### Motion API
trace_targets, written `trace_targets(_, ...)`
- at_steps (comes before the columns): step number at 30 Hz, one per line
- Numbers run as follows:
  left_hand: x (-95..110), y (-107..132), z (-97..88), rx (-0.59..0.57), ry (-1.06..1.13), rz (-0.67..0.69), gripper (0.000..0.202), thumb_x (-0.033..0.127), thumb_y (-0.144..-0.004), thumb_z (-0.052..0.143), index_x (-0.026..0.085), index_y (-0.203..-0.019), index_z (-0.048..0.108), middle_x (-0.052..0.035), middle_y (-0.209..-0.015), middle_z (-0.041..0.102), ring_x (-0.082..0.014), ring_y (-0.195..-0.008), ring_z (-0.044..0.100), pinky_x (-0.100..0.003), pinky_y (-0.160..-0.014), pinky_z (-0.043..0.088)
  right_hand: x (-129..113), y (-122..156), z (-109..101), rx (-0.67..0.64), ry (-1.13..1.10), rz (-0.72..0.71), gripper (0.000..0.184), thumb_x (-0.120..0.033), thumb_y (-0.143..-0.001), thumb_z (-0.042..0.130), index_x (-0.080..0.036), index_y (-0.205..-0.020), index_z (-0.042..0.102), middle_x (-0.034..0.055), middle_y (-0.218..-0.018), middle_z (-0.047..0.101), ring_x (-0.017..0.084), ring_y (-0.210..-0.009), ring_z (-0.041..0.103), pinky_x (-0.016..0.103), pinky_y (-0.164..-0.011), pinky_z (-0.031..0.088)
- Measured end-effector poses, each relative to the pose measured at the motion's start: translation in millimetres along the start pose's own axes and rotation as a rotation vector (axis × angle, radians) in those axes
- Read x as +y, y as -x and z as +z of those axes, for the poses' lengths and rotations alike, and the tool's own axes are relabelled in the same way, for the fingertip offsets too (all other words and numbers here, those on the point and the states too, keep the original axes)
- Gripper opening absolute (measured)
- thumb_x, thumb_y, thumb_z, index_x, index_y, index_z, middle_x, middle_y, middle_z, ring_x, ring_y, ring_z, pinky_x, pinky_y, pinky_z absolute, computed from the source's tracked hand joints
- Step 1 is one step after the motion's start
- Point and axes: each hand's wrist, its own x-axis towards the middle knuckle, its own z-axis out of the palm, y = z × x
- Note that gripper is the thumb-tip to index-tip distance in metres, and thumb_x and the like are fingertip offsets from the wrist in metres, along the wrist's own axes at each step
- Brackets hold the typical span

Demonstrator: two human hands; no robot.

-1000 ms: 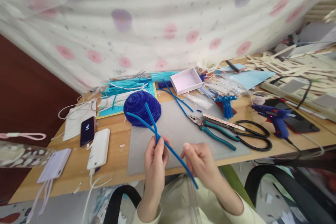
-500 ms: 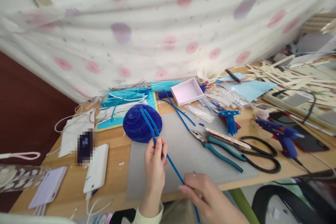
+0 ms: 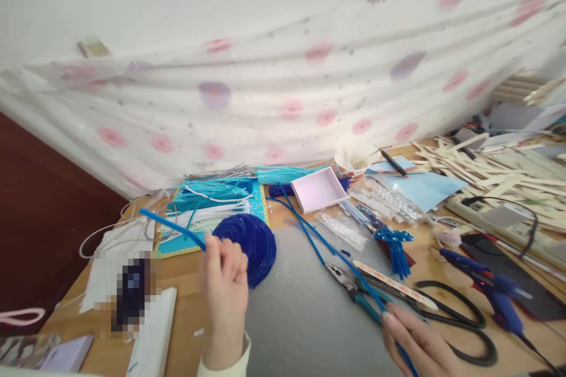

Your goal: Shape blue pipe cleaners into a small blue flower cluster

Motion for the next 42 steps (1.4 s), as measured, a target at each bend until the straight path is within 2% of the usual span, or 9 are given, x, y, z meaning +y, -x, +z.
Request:
trace_targets(3,-37,15,-7.2,-0.122,-0.15,-0.233,0.06,0.068,-0.076,0.074,0.019,-0.05,0.05,0.0075,-0.039,0.037,-0.0068,-0.038,0.033,-0.02,-0.039,0.032,-32,-33,19,0.085,-0.052,-0.039,0.062,-0.073,-0.096,0.032,-0.025,-0.059,0.043,0.0004,-0.054,0.051,0.016,-0.054,0.052,0.026,-0.059,0.047)
trace_targets(6,-74,35,-15.3,-0.283,-0.386,-0.351,0.058,0.073,-0.084,0.061,0.018,-0.09,0.076,-0.0082,-0.089,0.077,-0.0204,-0.092,0.069,-0.03,-0.084,0.053,-63,-60,48,-0.013,-0.108,-0.091,0.055,-0.07,-0.098,0.033,-0.024,-0.069,0.044,-0.0028,-0.058,0.047,0.014,-0.054,0.044,0.025,-0.055,0.041)
trace_targets(9,-83,42,-18.7,-0.415,-0.51,-0.38,0.053,0.068,-0.091,0.054,0.02,-0.09,0.075,-0.0106,-0.108,0.078,-0.0254,-0.108,0.066,-0.036,-0.1,0.047,-80,-71,72,-0.17,-0.068,-0.183,0.043,-0.058,-0.102,0.034,-0.022,-0.088,0.053,-0.0001,-0.073,0.056,0.015,-0.062,0.049,0.025,-0.059,0.04)
trace_targets(16,-17,-2,-19.0,-0.099,-0.104,-0.094,0.054,0.064,-0.073,0.079,0.02,-0.062,0.05,0.0072,-0.057,0.051,-0.0071,-0.045,0.043,-0.019,-0.044,0.038,-49,-63,73,-0.345,0.261,-0.222,0.039,-0.042,-0.103,0.034,-0.023,-0.069,0.039,-0.0032,-0.061,0.048,0.013,-0.057,0.048,0.025,-0.056,0.035)
trace_targets(21,18,-19,-37.4,0.063,-0.109,-0.001,0.05,0.048,-0.054,0.096,0.018,-0.066,0.059,0.0116,-0.05,0.034,-0.0028,-0.04,0.024,-0.015,-0.037,0.024,-43,-120,65,-0.008,0.652,-0.023,0.032,-0.035,-0.104,0.042,-0.02,-0.086,0.064,0.0061,-0.085,0.071,0.02,-0.082,0.068,0.028,-0.075,0.047)
trace_targets(24,10,-6,-52.0,0.115,-0.122,-0.08,0.055,0.051,-0.053,0.096,0.018,-0.09,0.073,0.0137,-0.043,0.027,-0.0032,-0.038,0.02,-0.015,-0.037,0.023,-44,-162,70,0.109,0.689,0.058,0.017,-0.019,-0.097,0.057,-0.012,-0.108,0.066,0.0195,-0.112,0.07,0.028,-0.101,0.069,0.037,-0.088,0.049)
trace_targets(27,-8,7,-69.4,0.078,-0.175,-0.164,0.06,0.062,-0.074,0.08,0.018,-0.114,0.073,0.0128,-0.04,0.026,-0.0041,-0.036,0.02,-0.015,-0.038,0.019,-40,-184,77,0.152,0.635,0.143,0.021,-0.021,-0.095,0.064,-0.01,-0.112,0.066,0.0172,-0.116,0.068,0.027,-0.105,0.068,0.044,-0.091,0.053)
trace_targets(34,-53,5,-82.8,-0.191,-0.617,-0.3,0.069,0.081,-0.074,0.063,0.019,-0.103,0.07,-0.0027,-0.08,0.068,-0.0024,-0.037,0.026,-0.021,-0.036,0.016,-43,-173,88,0.06,0.212,0.035,0.021,-0.032,-0.094,0.059,-0.017,-0.08,0.059,0.0032,-0.075,0.064,0.019,-0.076,0.063,0.034,-0.075,0.051)
trace_targets(42,-73,21,-66.7,-0.413,-0.811,-0.394,0.064,0.083,-0.074,0.06,0.019,-0.077,0.063,0.0006,-0.059,0.054,-0.0113,-0.048,0.039,-0.026,-0.046,0.028,-70,-119,99,0.007,-0.364,-0.134,0.057,-0.078,-0.085,0.051,-0.021,-0.088,0.054,-0.0015,-0.074,0.056,0.013,-0.062,0.052,0.027,-0.06,0.046)
